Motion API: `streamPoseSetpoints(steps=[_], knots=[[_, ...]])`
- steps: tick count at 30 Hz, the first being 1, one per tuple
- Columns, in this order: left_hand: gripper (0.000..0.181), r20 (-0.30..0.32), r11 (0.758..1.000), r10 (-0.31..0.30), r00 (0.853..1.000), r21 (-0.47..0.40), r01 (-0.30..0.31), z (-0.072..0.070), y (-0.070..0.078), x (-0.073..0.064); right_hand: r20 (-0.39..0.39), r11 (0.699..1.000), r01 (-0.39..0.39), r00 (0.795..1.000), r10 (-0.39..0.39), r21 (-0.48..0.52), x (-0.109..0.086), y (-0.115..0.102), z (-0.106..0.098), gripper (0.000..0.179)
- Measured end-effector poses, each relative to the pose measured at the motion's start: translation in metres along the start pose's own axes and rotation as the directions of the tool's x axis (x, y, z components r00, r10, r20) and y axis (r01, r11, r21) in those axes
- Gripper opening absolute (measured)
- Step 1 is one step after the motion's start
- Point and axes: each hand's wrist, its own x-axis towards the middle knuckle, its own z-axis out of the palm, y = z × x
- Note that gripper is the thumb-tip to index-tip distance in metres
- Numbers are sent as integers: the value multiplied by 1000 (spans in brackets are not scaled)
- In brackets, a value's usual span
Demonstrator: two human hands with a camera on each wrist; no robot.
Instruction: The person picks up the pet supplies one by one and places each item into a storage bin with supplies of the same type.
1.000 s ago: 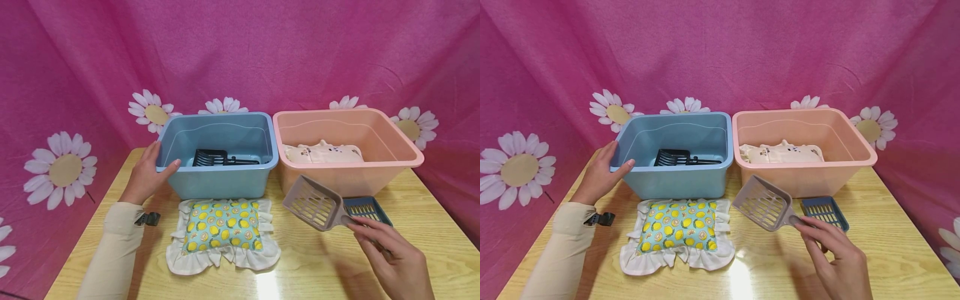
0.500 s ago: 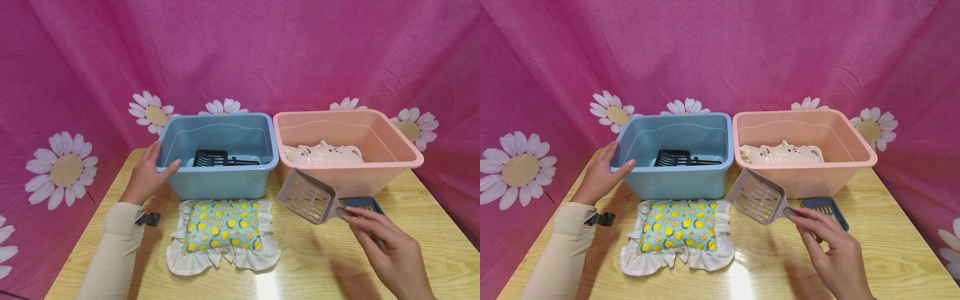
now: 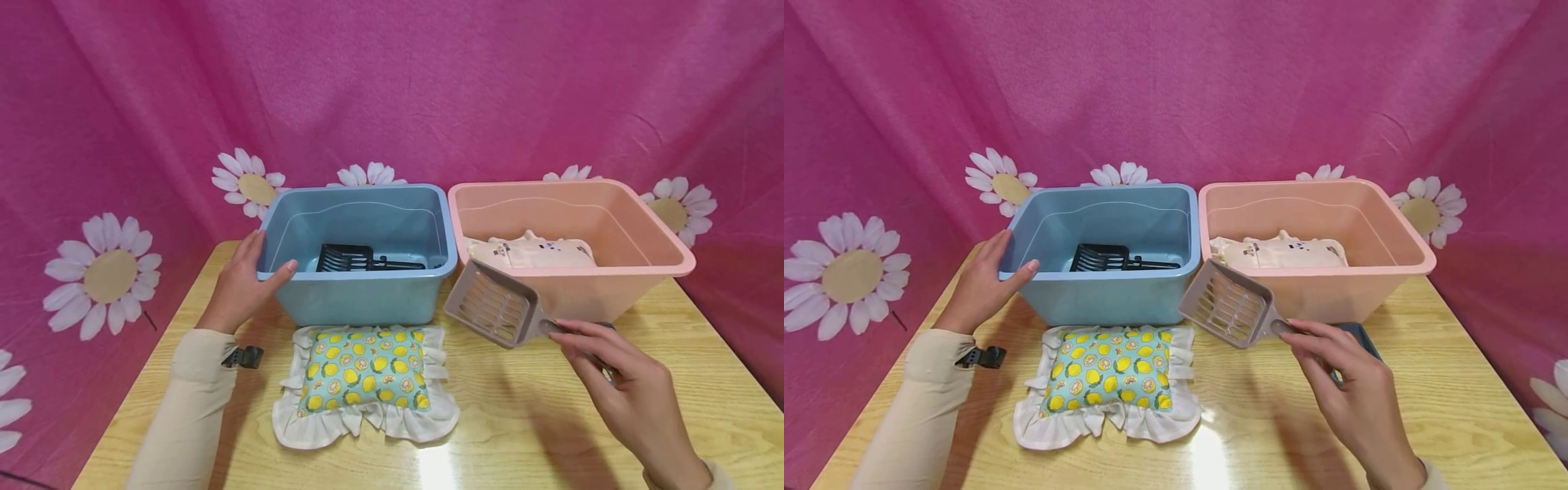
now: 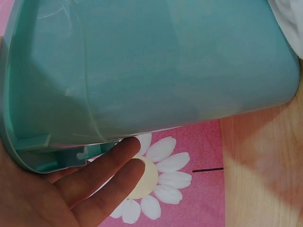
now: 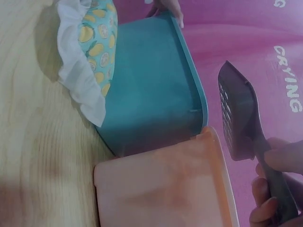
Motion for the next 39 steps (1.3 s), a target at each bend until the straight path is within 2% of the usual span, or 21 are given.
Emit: streamPoseSetpoints(steps=[6,9,15,22,27,39], knots=[[96,4,1000,1,1000,3,-1,0,1,0,-3,997,58,998,-58,52,14,-8,4,36],[95,3,1000,4,1000,2,-4,0,1,0,9,996,73,997,-73,42,20,-10,5,36],[97,4,1000,-8,1000,6,8,-1,1,1,21,995,92,995,-93,41,28,0,9,37],[97,12,1000,-6,1000,6,6,-2,0,0,57,993,103,993,-106,66,42,6,12,40],[95,7,1000,2,1000,11,-2,0,-1,1,80,995,95,992,-98,42,48,6,13,39],[95,0,1000,5,1000,-3,-5,0,-1,1,83,993,103,991,-107,55,66,5,17,35]])
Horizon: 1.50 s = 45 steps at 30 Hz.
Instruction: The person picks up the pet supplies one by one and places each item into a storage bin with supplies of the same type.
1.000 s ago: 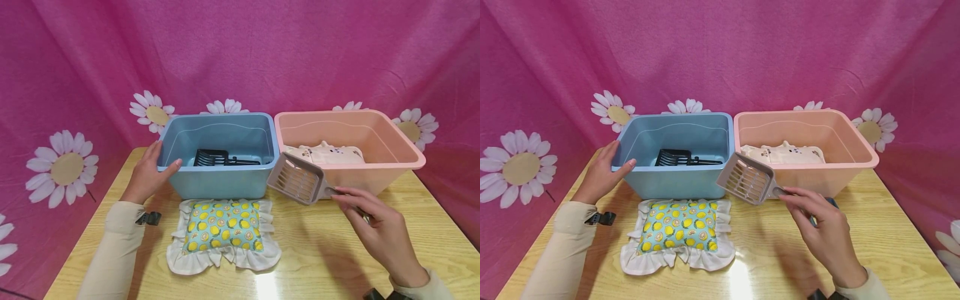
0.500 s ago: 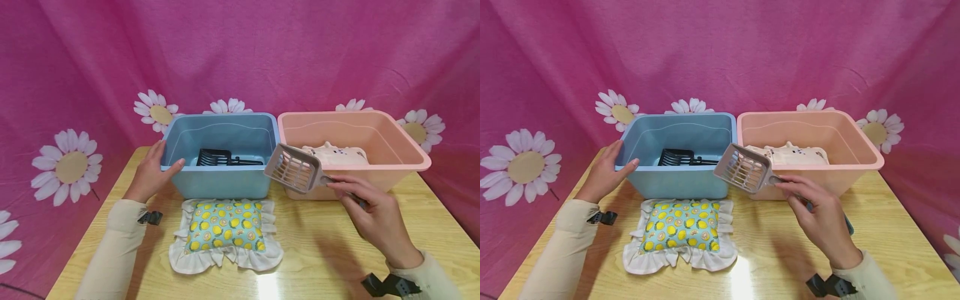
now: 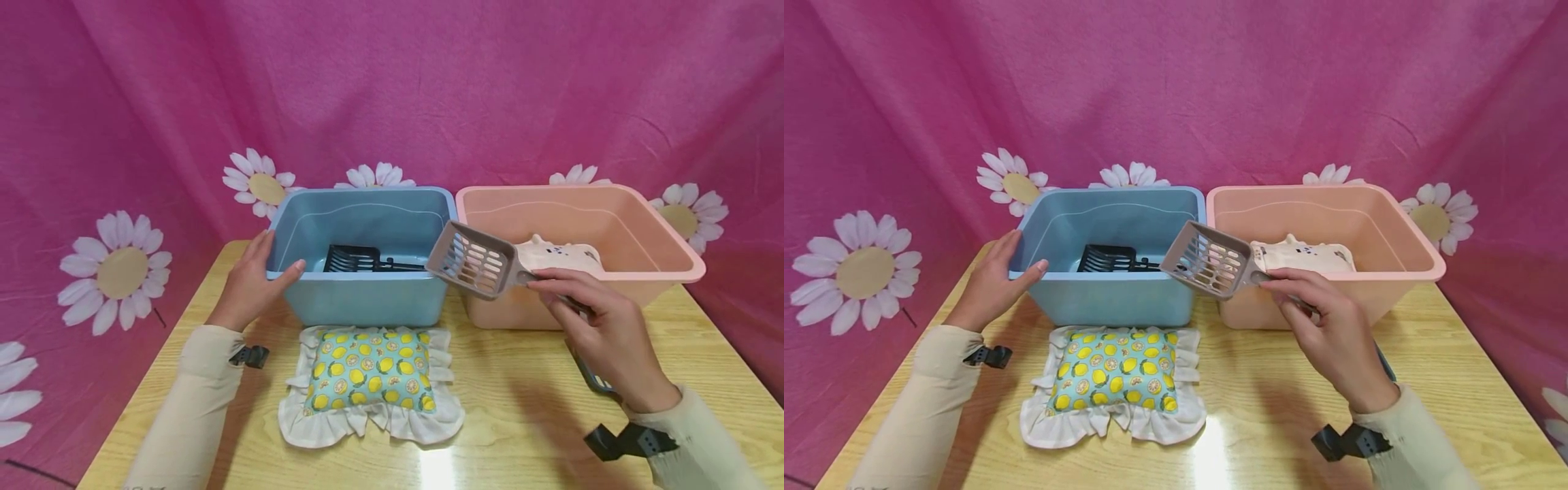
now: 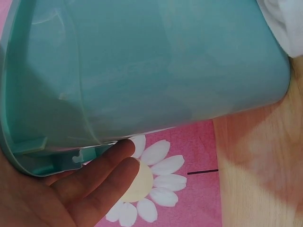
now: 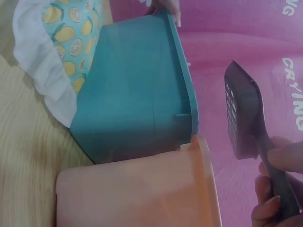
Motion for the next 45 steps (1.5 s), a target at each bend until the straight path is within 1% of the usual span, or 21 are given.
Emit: streamPoseSetpoints(steps=[7,14,16,21,23,32,33,38,40,45], knots=[[94,-6,1000,-3,1000,4,3,1,0,0,0,998,31,1000,-31,48,12,2,5,33],[95,-6,1000,-6,1000,3,6,3,-1,1,26,993,23,999,-26,115,23,5,11,33],[95,-5,1000,-5,1000,3,5,4,-1,2,29,993,32,999,-36,113,26,3,12,33],[96,-3,1000,-9,1000,-1,9,5,-1,2,20,993,71,997,-73,94,36,-12,14,29],[96,-2,1000,-10,1000,-5,10,5,-1,2,17,992,78,997,-80,97,38,-15,15,26],[95,-6,1000,-5,1000,-6,5,4,0,0,27,995,83,996,-85,55,47,-14,23,27],[95,-7,1000,-4,1000,-7,4,4,0,0,30,995,82,996,-84,59,49,-13,24,27],[94,-9,1000,-1,1000,-10,1,3,0,-1,43,994,70,996,-74,82,52,7,32,27],[94,-10,1000,-3,1000,-10,3,3,0,-1,47,996,56,997,-60,74,55,14,36,26],[92,-13,1000,-7,1000,-6,7,3,1,0,64,997,29,997,-33,65,64,14,43,22]])
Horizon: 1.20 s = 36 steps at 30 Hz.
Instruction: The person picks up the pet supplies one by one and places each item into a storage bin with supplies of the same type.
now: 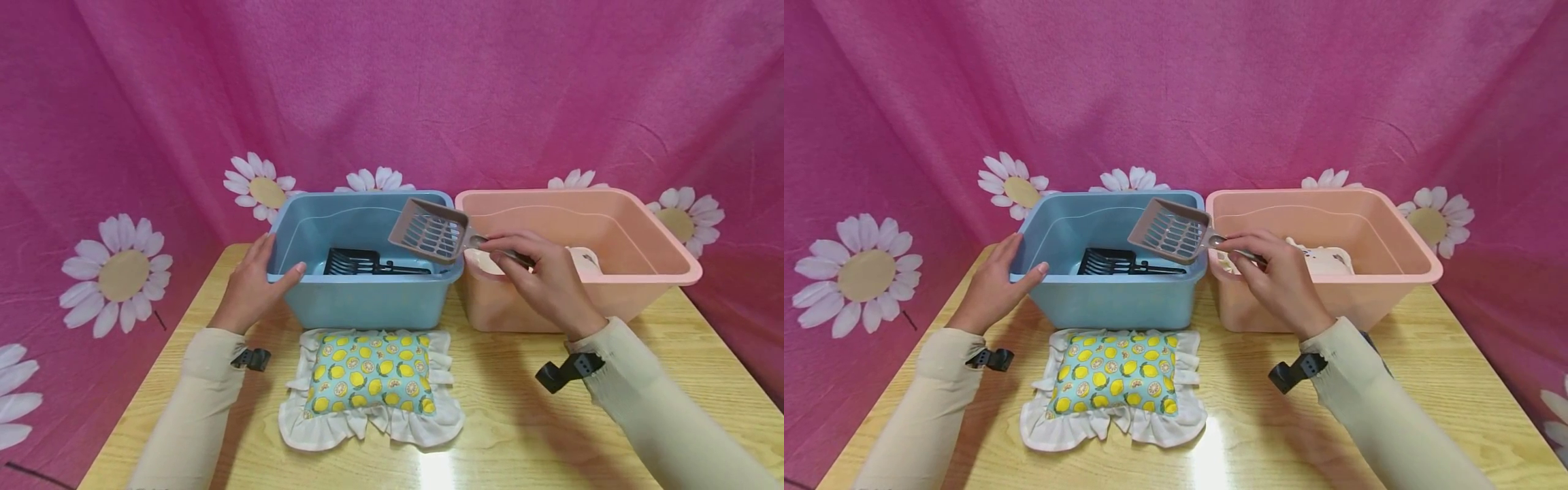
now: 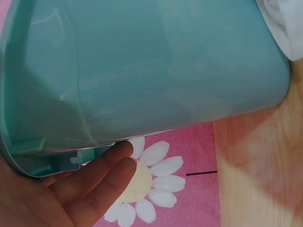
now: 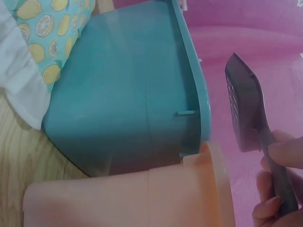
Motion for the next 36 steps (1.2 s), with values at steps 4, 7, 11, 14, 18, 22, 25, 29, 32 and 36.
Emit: streamPoseSetpoints(steps=[4,7,11,14,18,22,25,29,32,36], knots=[[93,-3,1000,1,1000,-2,-1,0,-1,1,17,1000,0,1000,0,10,5,5,4,22],[94,-6,1000,0,1000,-6,0,1,-1,1,23,1000,-9,1000,9,19,9,8,6,22],[93,-9,1000,-1,1000,-12,0,1,-2,1,27,1000,-26,999,26,11,13,10,9,22],[93,-10,1000,2,1000,-17,-2,1,-3,1,31,999,-42,999,42,3,16,11,11,21],[95,-7,1000,-4,1000,-18,4,1,-2,0,36,998,-52,998,51,23,21,13,14,21],[94,-6,1000,-9,1000,-15,8,0,-2,0,47,998,-46,998,44,43,25,14,18,22],[93,-8,1000,-7,1000,-15,7,0,-2,0,55,999,-45,998,44,27,29,13,21,22],[93,-12,1000,-3,1000,-16,3,0,-3,0,70,999,-43,997,43,8,33,13,24,24],[93,-13,1000,-2,1000,-18,2,0,-3,0,98,999,-39,994,37,23,35,14,26,25],[93,-11,1000,1,1000,-18,-2,1,-3,0,123,999,-35,992,31,28,36,16,30,25]])
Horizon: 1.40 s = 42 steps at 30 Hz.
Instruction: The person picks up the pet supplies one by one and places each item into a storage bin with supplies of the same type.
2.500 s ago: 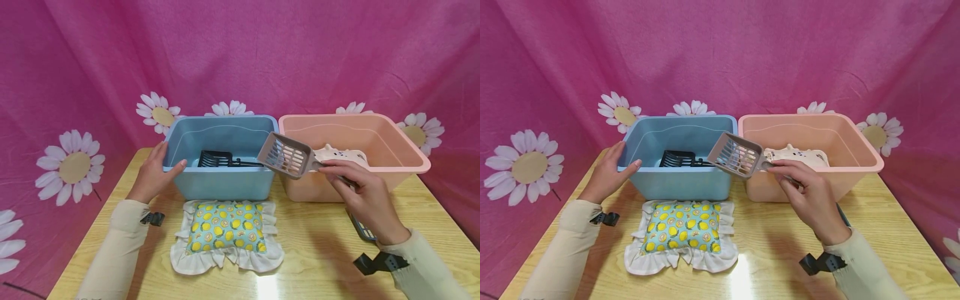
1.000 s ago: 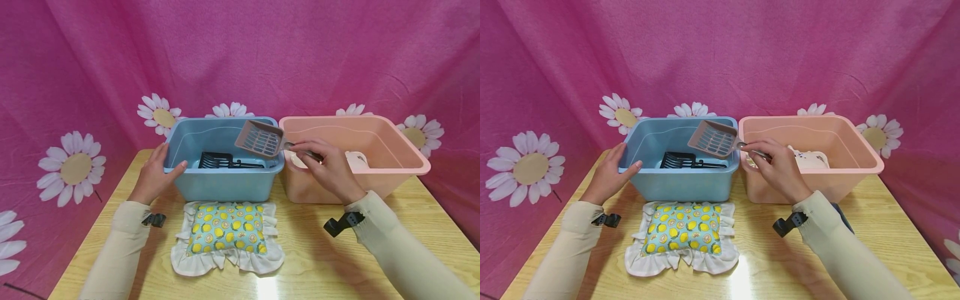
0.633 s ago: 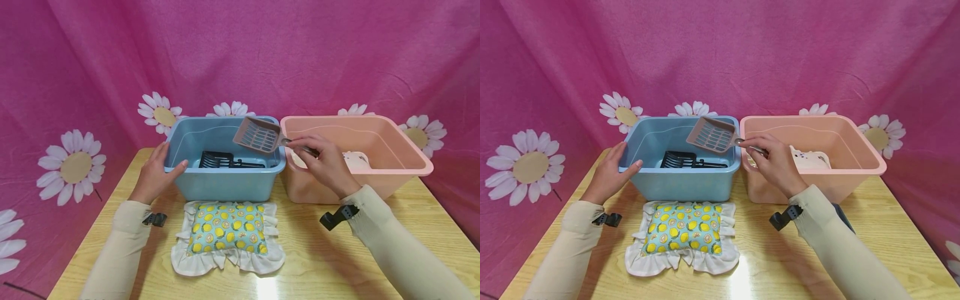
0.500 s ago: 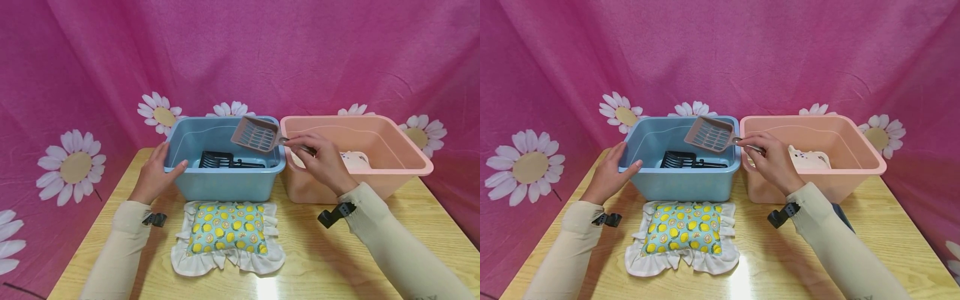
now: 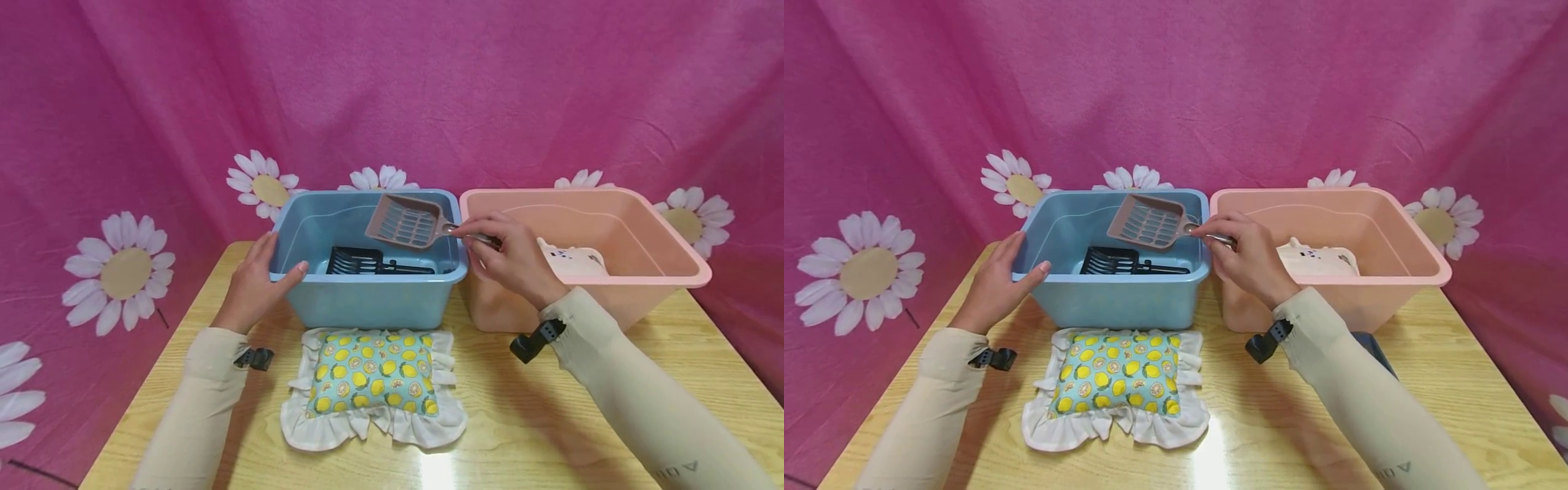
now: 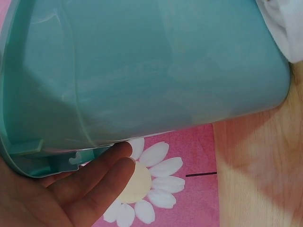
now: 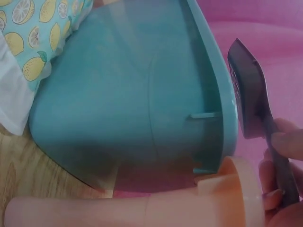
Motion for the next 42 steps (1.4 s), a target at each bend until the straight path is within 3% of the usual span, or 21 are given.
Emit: streamPoseSetpoints(steps=[20,34,42], knots=[[92,-5,1000,-3,1000,6,3,-1,3,-1,101,1000,25,995,-25,-3,20,-3,23,25],[93,-5,1000,-10,1000,8,10,0,4,-1,143,1000,5,990,-4,-6,31,1,33,23],[92,-13,1000,5,1000,10,-5,0,4,-1,188,999,-48,981,44,21,38,3,36,22]])
